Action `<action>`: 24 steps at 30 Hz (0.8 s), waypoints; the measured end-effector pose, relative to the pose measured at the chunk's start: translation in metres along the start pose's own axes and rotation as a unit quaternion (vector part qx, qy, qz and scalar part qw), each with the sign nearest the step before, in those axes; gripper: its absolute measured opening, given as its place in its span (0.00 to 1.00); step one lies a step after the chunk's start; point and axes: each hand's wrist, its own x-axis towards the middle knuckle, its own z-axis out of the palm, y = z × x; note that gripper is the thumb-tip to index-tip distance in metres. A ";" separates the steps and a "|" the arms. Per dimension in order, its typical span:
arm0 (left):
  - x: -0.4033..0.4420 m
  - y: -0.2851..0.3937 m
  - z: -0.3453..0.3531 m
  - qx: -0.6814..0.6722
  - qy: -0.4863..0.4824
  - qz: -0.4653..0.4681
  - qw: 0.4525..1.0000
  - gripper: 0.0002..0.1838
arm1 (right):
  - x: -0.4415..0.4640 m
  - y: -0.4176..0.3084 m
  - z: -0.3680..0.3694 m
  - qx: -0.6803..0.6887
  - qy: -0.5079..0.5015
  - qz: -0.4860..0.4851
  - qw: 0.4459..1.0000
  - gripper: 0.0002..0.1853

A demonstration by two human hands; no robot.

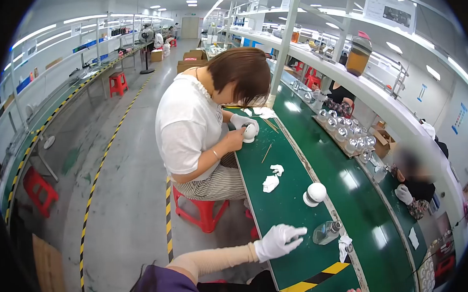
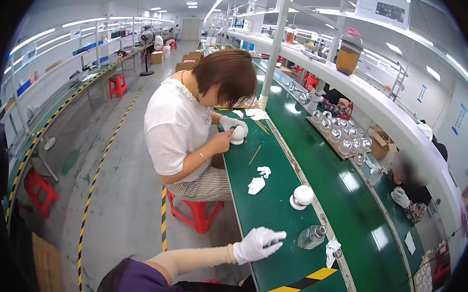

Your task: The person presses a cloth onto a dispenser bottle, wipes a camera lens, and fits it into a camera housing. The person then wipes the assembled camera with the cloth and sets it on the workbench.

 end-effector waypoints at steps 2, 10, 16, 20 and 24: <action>-0.026 0.008 0.009 0.006 0.005 0.040 0.999 0.17 | -0.015 0.024 -0.022 -0.014 0.009 -0.074 0.997 0.21; -0.059 0.033 0.047 0.042 -0.071 0.079 0.993 0.20 | -0.036 0.047 -0.026 0.113 0.101 -0.134 0.979 0.19; -0.061 0.031 0.055 0.092 -0.088 0.060 0.990 0.21 | -0.020 0.070 -0.023 0.123 0.074 -0.186 0.972 0.18; -0.059 0.034 0.055 0.100 -0.113 0.053 0.987 0.21 | -0.012 0.095 -0.032 -0.161 0.157 -0.333 0.916 0.19; -0.056 0.038 0.053 0.112 -0.135 0.052 0.983 0.21 | -0.029 0.074 -0.020 0.276 0.182 -0.128 0.935 0.22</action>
